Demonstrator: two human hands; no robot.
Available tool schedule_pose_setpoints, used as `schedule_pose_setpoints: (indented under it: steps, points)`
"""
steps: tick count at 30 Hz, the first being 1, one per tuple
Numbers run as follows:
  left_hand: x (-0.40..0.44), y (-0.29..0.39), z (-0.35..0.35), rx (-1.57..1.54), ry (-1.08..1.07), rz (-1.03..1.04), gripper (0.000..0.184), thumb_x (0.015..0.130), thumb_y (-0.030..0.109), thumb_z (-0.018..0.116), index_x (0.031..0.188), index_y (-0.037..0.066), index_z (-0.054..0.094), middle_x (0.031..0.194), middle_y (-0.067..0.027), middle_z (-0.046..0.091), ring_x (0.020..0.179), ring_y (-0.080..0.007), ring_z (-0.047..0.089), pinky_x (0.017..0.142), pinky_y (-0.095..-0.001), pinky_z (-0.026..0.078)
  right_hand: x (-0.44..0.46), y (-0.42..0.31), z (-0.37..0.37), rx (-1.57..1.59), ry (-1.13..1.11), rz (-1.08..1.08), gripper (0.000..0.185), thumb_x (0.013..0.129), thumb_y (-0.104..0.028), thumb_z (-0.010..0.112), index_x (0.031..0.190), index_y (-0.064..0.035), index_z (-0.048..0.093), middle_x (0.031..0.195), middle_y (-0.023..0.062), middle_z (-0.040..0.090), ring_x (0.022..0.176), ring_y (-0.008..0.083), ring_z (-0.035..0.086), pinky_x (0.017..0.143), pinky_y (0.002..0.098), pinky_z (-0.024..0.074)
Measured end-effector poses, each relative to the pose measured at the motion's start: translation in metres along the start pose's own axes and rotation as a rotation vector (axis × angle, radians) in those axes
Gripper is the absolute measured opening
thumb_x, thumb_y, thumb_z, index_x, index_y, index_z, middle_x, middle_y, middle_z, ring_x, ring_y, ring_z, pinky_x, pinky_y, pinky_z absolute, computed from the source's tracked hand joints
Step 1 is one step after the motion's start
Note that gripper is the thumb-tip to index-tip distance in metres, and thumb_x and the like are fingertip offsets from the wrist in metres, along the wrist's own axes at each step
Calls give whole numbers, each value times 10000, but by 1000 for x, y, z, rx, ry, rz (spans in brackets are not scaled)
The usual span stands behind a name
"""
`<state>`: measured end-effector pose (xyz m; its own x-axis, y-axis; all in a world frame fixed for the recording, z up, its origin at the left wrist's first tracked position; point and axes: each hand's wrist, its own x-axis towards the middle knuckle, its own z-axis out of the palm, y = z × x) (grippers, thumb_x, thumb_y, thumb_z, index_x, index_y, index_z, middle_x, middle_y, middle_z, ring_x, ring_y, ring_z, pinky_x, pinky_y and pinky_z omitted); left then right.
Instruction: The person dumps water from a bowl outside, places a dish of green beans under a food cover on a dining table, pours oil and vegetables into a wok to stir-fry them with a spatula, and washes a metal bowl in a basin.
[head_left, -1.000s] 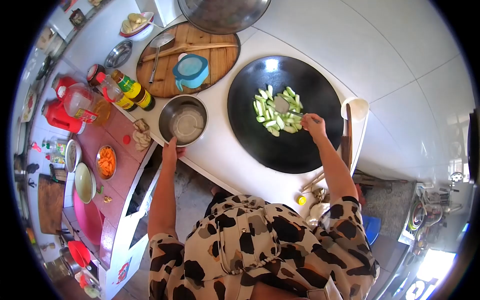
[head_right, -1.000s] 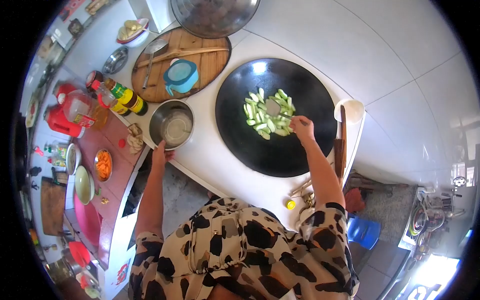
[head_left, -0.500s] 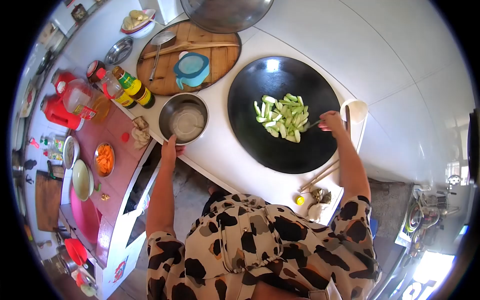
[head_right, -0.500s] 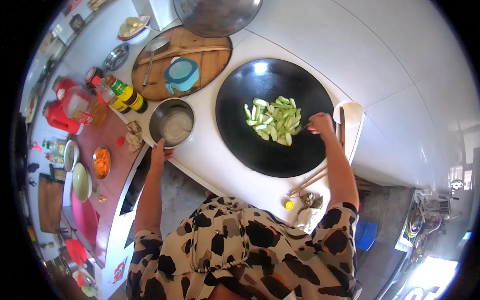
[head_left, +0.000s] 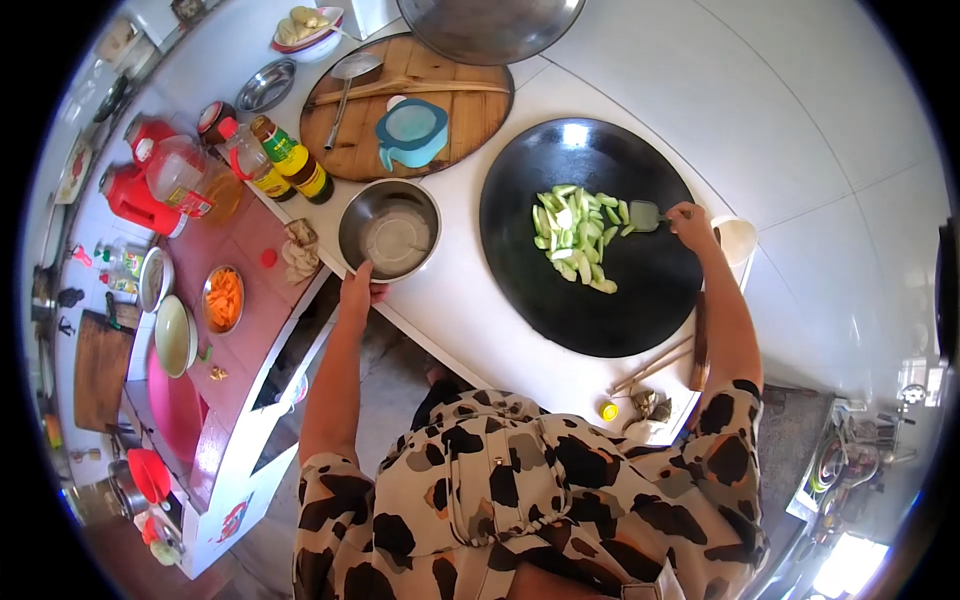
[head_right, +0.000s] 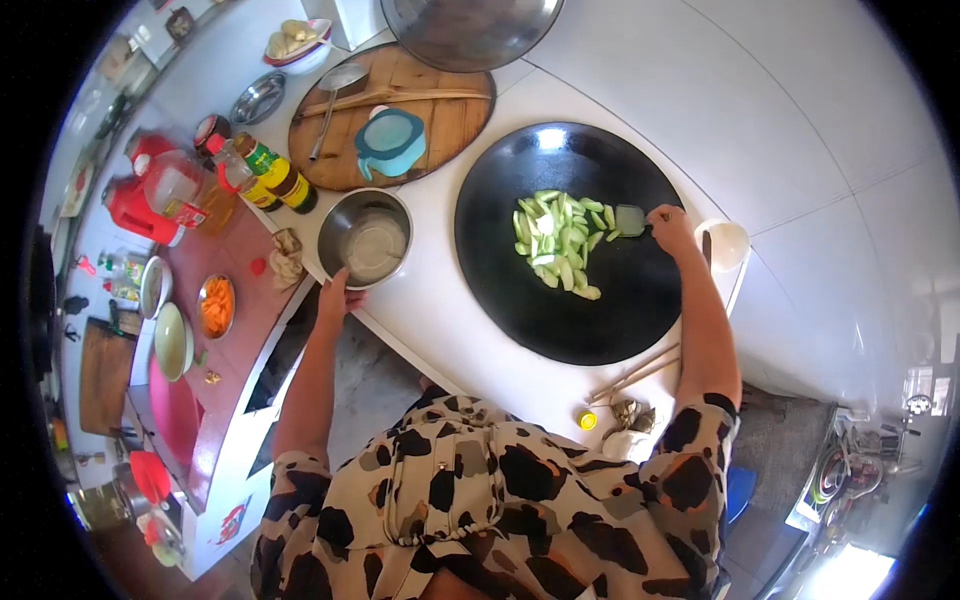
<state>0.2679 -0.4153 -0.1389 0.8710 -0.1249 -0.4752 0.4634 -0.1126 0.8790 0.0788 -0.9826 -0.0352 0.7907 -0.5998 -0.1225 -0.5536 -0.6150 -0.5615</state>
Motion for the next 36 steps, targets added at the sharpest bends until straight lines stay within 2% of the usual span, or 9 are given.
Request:
schedule_pose_setpoints:
  steps: [3,8,11,14,18,21,27,33,36]
  points:
    - [0,1,1,-5,3,-4,438,840,381,527,1105,36,477,846,-90,614,636,-173,620,533,-277,510,16,3,53,348,-78,57,132,803,-127,548,815,-53,656,674,72,619,560,147,568,520,273,441]
    - [1,1,3,-35,34,-16,425,837,352,531,1128,48,473,832,-85,615,615,-164,618,507,-264,507,-24,-81,68,-95,-260,-538,117,815,-103,538,795,-36,631,683,44,611,646,142,592,589,267,454]
    - [7,-3,0,-30,24,-39,432,836,348,530,1136,43,469,831,-91,613,608,-167,615,506,-266,509,-50,-130,29,-82,-277,-490,121,822,-117,550,807,-24,625,697,40,613,676,138,603,626,269,460]
    - [3,0,1,-20,8,-18,441,835,349,531,1145,42,466,833,-94,612,603,-167,614,501,-265,508,-57,-138,8,286,-392,-308,163,837,-150,553,817,-5,624,715,53,624,672,140,608,634,267,470]
    - [4,-2,-3,-6,-44,-1,464,837,388,532,1135,41,456,870,-100,610,654,-195,620,537,-295,514,-51,-74,31,597,-395,96,171,853,-176,559,859,-19,628,755,75,635,629,136,614,576,251,489]
    - [10,-7,-6,7,-35,-19,455,842,387,525,1146,56,452,878,-102,610,655,-196,620,534,-295,512,-69,-22,43,757,-206,380,191,850,-200,575,911,-24,616,766,87,645,641,163,636,556,258,507]
    - [4,0,-2,-33,-33,-21,392,848,325,506,1125,52,457,839,-95,606,603,-168,616,503,-275,510,-102,7,3,652,-65,364,183,818,-175,590,901,-13,613,752,111,647,603,185,642,531,267,509]
    - [4,9,2,24,-23,-131,302,827,246,460,1008,6,487,776,-116,600,591,-192,613,508,-299,514,-96,-11,-54,284,-239,491,202,772,-186,566,840,2,598,730,136,641,564,208,640,522,282,526]
    - [-4,3,6,-77,-47,-133,248,821,193,440,936,-16,509,747,-132,601,576,-195,607,500,-307,513,-92,-13,-19,446,-207,503,212,769,-202,566,824,1,589,706,136,630,572,213,642,525,287,531]
